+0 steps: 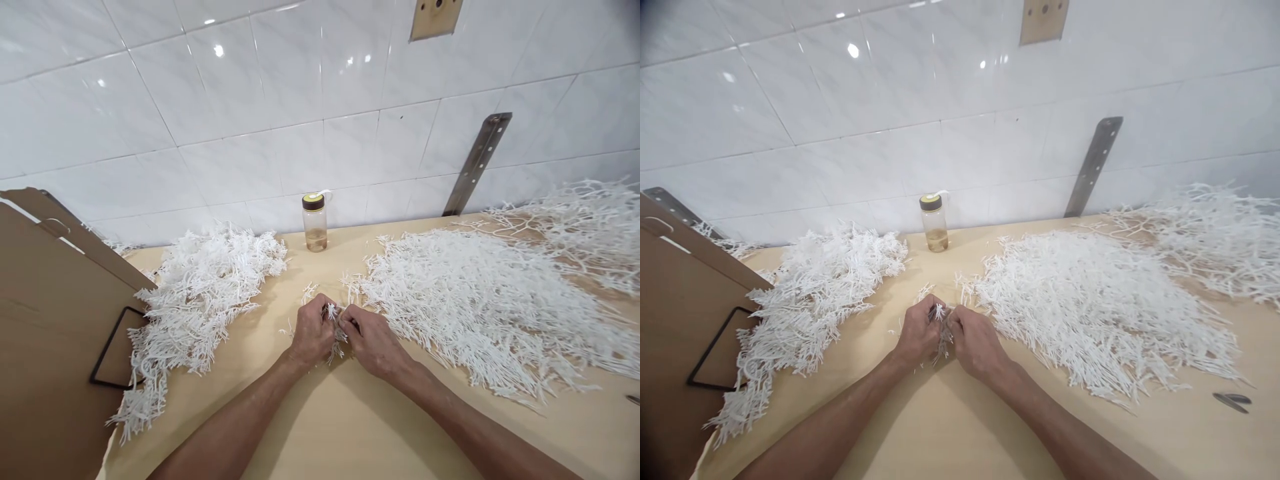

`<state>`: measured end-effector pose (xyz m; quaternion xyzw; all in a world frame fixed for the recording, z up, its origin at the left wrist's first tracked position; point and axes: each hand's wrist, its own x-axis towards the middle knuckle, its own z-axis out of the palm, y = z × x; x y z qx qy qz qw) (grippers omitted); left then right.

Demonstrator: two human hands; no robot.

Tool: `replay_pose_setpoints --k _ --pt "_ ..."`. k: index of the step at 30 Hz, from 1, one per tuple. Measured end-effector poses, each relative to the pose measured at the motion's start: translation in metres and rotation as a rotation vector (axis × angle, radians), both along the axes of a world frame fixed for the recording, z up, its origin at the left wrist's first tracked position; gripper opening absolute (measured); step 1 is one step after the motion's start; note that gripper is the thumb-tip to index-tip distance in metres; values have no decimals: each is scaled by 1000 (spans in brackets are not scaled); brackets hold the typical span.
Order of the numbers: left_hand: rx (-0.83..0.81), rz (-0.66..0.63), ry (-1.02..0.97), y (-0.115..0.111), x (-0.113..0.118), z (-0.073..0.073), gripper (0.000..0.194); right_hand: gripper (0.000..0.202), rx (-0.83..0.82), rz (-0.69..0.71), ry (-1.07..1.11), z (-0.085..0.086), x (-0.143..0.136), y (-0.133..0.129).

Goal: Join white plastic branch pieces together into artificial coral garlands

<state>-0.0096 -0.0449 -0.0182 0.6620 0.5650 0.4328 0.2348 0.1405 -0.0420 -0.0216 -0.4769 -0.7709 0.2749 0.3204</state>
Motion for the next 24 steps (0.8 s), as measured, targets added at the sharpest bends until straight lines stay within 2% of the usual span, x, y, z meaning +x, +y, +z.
replay_pose_setpoints --k 6,9,15,21,24 --pt "-24 30 -34 1 0 -1 9 21 5 -29 -2 0 -1 -1" --pt "5 2 -70 2 -1 0 6 20 -46 -55 35 3 1 1" --pt "14 -46 -118 1 -4 2 12 19 -166 -115 143 6 7 5" --pt "6 -35 -141 0 -5 3 10 25 -24 -108 31 9 8 5" --pt "21 -44 -110 0 -5 2 10 30 -45 -76 -2 13 8 5"
